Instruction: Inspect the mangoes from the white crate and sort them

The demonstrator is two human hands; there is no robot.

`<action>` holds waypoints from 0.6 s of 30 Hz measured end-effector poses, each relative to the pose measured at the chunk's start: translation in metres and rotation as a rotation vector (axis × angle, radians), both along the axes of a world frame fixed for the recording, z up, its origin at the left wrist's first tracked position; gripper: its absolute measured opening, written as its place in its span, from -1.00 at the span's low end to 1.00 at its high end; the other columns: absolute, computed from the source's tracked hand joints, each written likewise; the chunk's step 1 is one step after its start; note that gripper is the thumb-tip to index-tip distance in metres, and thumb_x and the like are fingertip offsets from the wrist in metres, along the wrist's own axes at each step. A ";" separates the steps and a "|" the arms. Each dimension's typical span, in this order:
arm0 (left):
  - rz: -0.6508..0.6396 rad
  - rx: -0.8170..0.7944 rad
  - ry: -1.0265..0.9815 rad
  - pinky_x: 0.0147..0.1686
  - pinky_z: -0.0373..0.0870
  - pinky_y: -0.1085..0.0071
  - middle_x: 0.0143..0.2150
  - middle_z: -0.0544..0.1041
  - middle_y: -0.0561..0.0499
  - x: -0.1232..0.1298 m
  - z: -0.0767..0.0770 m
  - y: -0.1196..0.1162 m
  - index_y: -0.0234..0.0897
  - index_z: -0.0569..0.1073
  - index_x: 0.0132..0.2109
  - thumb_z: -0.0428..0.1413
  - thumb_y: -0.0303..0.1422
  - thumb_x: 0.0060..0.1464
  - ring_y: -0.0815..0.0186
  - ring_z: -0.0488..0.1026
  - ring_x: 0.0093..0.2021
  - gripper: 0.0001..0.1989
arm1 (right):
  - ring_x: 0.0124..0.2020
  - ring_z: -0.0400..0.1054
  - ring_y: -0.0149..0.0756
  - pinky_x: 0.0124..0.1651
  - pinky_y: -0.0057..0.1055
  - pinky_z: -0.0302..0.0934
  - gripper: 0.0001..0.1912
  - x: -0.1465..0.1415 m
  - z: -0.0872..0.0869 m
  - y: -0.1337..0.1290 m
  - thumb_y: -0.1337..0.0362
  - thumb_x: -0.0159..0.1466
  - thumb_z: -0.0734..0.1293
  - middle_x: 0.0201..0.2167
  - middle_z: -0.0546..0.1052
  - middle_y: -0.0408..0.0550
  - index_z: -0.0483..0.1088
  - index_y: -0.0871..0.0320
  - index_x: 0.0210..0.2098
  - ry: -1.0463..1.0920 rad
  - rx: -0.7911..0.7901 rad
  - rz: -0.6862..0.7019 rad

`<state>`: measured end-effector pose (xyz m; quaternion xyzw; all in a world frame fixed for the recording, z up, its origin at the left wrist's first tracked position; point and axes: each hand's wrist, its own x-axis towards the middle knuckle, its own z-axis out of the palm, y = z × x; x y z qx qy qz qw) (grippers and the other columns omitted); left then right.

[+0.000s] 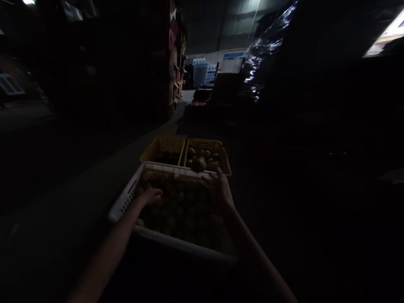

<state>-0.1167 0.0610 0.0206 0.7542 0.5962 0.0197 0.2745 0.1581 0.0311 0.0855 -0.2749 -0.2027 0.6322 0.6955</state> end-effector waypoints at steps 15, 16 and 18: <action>0.188 -0.285 0.204 0.04 0.33 0.07 -0.44 0.55 -0.06 -0.028 -0.088 -0.008 -0.35 0.46 -0.53 0.26 -0.41 -0.09 0.05 0.52 -0.12 -0.84 | -0.17 0.53 -0.15 -0.15 -0.09 0.43 -0.82 0.029 0.029 -0.020 0.40 0.17 0.24 -0.26 0.61 -0.07 0.39 0.12 -0.53 0.004 -0.017 -0.008; 0.192 -0.272 0.245 0.06 0.31 0.05 -0.41 0.56 -0.10 -0.026 -0.093 -0.003 -0.35 0.48 -0.51 0.26 -0.42 -0.10 -0.01 0.50 -0.08 -0.87 | -0.16 0.53 -0.14 -0.14 -0.08 0.42 -0.82 0.031 0.028 -0.020 0.40 0.17 0.25 -0.25 0.61 -0.08 0.39 0.11 -0.53 0.003 -0.022 -0.013; 0.185 -0.232 0.327 0.10 0.28 0.04 -0.26 0.59 -0.18 -0.020 -0.101 0.011 -0.36 0.54 -0.36 0.24 -0.41 -0.06 -0.06 0.45 0.03 -0.91 | -0.13 0.52 -0.13 -0.12 -0.09 0.41 -0.86 0.037 0.026 -0.023 0.36 0.15 0.29 -0.24 0.61 -0.08 0.41 0.10 -0.53 -0.001 -0.015 -0.038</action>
